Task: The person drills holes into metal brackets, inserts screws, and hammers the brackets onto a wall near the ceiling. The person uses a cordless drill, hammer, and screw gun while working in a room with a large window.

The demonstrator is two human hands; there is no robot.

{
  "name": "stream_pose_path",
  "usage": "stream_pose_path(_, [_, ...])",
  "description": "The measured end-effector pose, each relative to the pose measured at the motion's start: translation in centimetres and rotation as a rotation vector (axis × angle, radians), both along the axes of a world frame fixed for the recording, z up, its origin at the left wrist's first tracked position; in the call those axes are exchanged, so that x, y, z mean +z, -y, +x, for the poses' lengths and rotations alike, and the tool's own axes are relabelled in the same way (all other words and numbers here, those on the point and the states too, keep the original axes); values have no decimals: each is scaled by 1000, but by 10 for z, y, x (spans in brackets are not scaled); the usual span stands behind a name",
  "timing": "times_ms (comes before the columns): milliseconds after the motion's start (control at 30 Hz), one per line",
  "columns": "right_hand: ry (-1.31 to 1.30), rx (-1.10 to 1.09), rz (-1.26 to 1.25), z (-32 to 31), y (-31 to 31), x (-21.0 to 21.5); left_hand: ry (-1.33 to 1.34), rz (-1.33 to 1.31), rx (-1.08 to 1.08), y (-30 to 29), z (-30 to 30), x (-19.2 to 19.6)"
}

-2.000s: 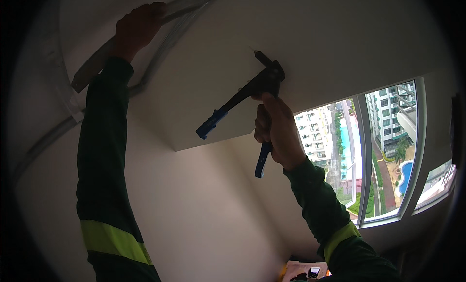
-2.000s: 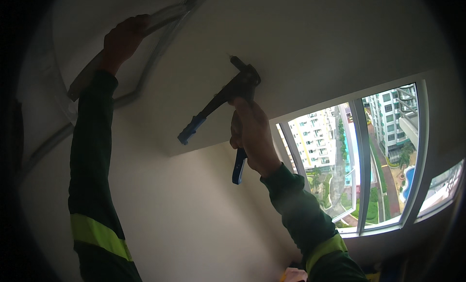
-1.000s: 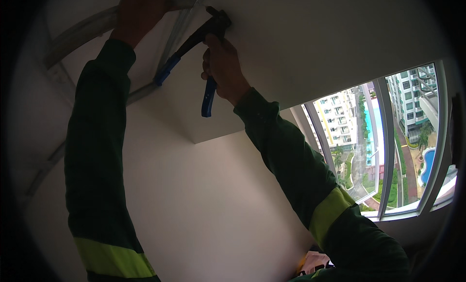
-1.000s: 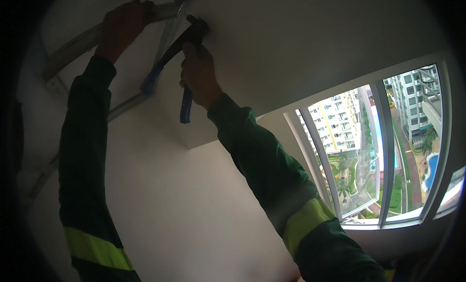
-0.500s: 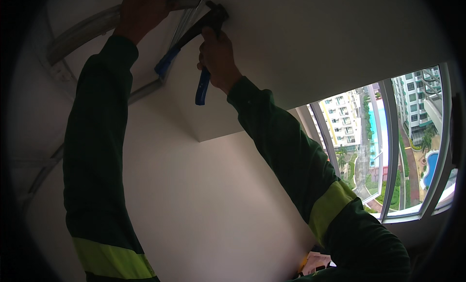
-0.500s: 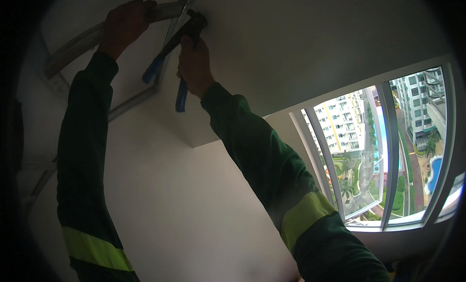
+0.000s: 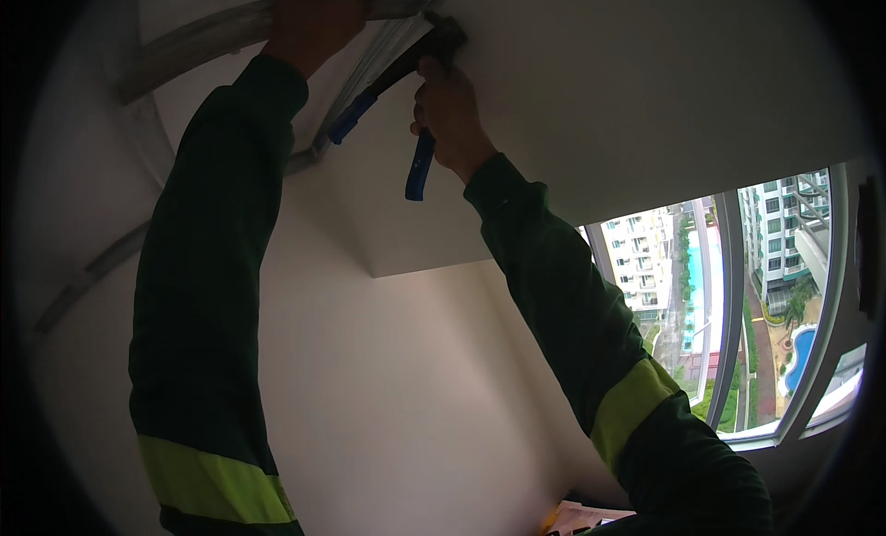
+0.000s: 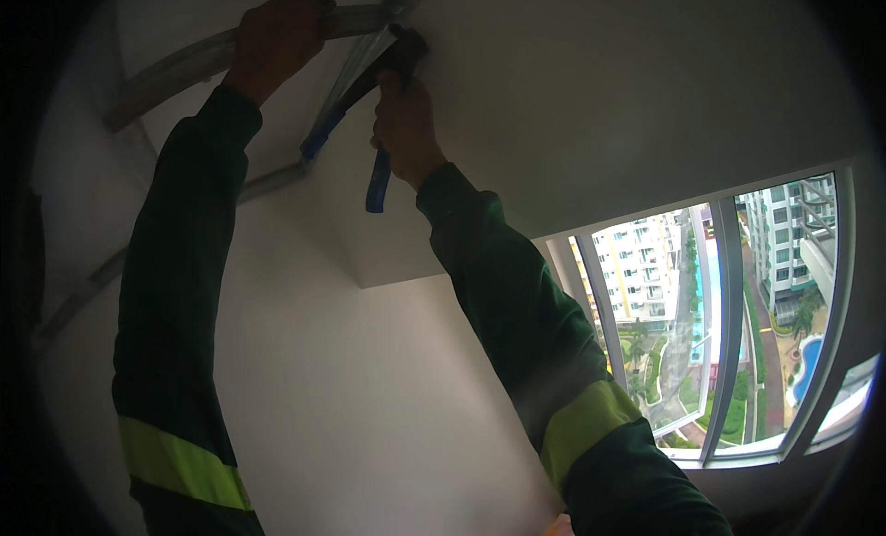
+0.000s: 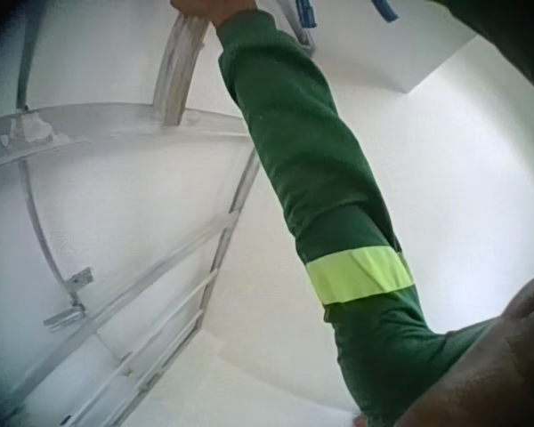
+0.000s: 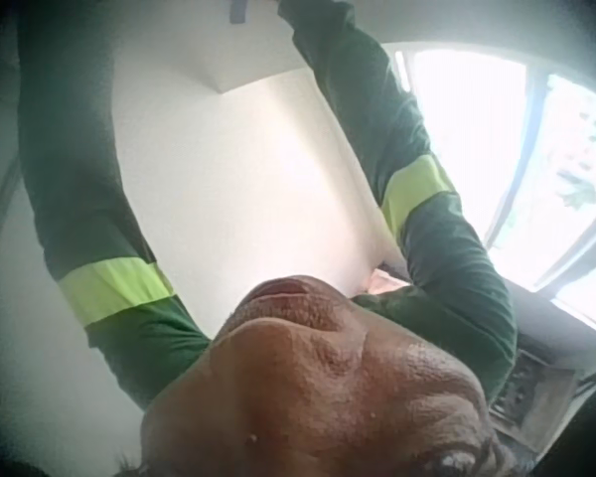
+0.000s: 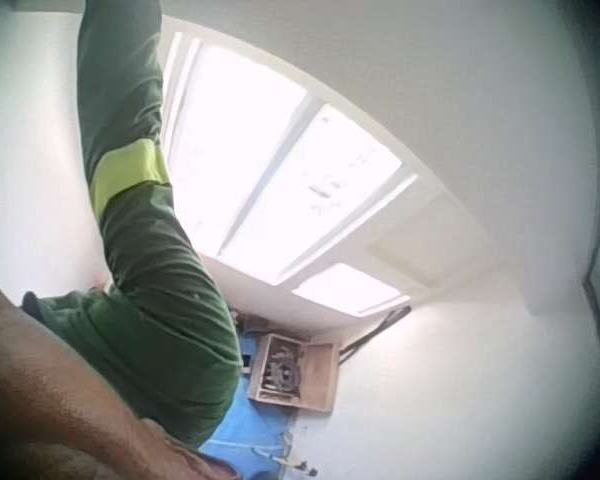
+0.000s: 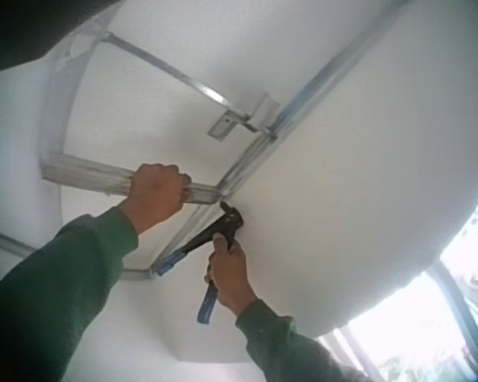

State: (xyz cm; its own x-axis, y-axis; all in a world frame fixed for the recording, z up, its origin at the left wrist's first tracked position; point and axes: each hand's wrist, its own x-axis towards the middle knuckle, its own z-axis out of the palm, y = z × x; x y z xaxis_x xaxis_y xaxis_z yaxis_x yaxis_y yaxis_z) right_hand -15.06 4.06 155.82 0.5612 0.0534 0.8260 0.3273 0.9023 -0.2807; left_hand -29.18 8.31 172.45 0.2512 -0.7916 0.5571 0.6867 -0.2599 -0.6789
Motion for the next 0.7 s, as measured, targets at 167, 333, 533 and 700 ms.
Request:
stream_pose_path(167, [-6, 75, 2, -3, 4, -3, -79, -61, -127, 1, 0, 1])
stream_pose_path(333, [-21, 99, 36, -7, 3, -7, -45, -57, -40, -4, 12, 4])
stream_pose_path(533, [-10, 83, 0, -2, 2, -5, -79, 2, -112, -9, 13, 8])
stream_pose_path(700, [3, 88, 14, 1, -1, -5, -96, -30, -111, -5, 12, 5])
